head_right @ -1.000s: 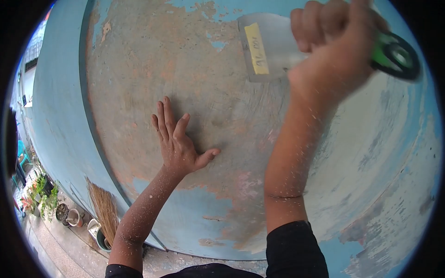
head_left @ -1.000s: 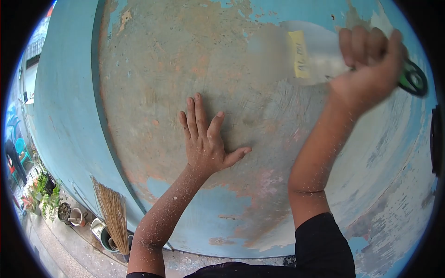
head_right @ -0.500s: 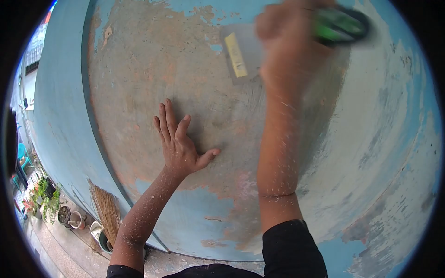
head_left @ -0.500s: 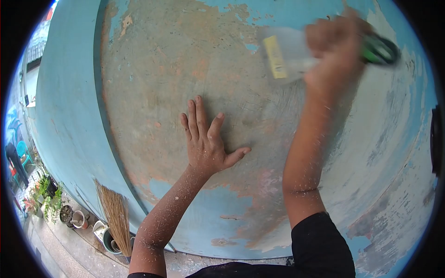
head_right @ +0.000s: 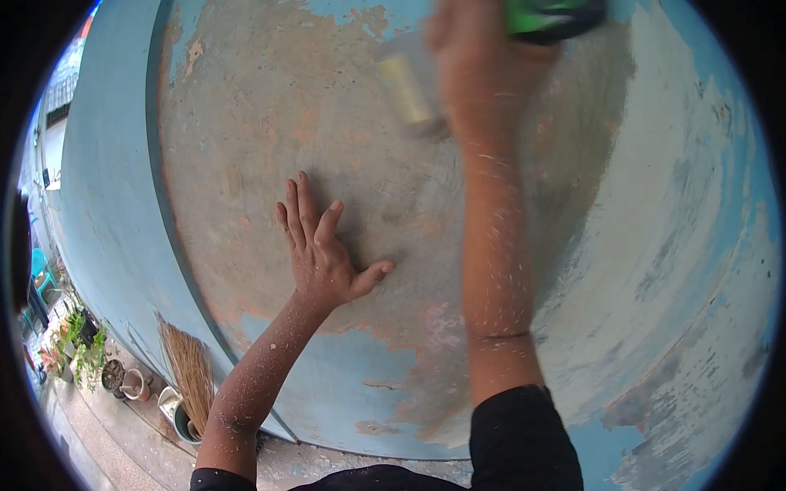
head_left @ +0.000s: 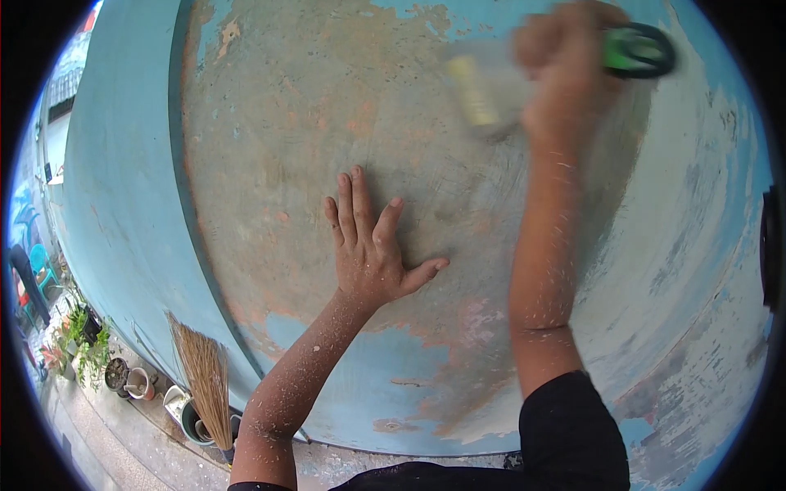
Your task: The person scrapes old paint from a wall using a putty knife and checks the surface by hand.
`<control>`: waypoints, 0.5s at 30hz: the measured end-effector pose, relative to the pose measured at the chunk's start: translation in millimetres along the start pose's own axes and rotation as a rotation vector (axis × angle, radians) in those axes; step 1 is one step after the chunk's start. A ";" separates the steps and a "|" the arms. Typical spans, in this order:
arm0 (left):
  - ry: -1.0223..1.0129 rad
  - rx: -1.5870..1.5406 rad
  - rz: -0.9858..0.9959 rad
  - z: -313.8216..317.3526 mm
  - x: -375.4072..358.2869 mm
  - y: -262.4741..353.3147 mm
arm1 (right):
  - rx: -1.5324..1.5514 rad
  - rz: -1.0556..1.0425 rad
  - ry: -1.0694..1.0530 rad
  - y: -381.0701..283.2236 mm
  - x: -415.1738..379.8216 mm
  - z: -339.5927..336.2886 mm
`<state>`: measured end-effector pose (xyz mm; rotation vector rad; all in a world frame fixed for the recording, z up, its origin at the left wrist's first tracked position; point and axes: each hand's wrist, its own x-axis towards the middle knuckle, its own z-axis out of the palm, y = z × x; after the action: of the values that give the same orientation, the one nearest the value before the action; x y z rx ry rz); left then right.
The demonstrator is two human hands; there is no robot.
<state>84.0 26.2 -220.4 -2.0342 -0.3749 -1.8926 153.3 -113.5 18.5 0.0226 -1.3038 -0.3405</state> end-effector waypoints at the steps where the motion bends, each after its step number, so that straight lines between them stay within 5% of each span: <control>1: -0.001 0.003 0.004 0.1 0.3 -0.2 | 0.048 0.161 -0.111 2.7 -10.5 10.6; 2: 0.002 0.008 0.010 0.4 2.4 -0.3 | 0.097 0.318 -0.224 4.5 -15.5 16.0; 3: 0.003 0.007 0.014 -0.3 4.5 0.3 | -0.023 0.122 -0.255 5.9 -16.4 13.5; 6: 0.001 -0.029 0.006 -7.5 2.8 1.4 | 0.128 0.211 -0.449 -25.4 -15.8 -23.8; 8: 0.139 -0.328 0.069 -15.2 -2.4 -3.7 | 0.253 0.219 -0.485 -45.8 -51.3 -47.8; 10: 0.124 -0.612 -0.122 -34.3 -30.5 10.6 | 0.218 0.293 -0.454 -66.9 -115.2 -67.9; 12: -0.096 -0.854 -0.387 -79.5 -61.1 47.6 | 0.135 0.643 -0.428 -97.9 -182.1 -90.5; 15: -0.521 -0.952 -0.497 -125.7 -74.9 82.8 | -0.049 1.214 -0.551 -122.3 -271.2 -128.0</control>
<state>-2.0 -98.6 -293.2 -3.3544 -0.0808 -1.9860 185.9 -181.7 -296.4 -0.9231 -1.6019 0.7097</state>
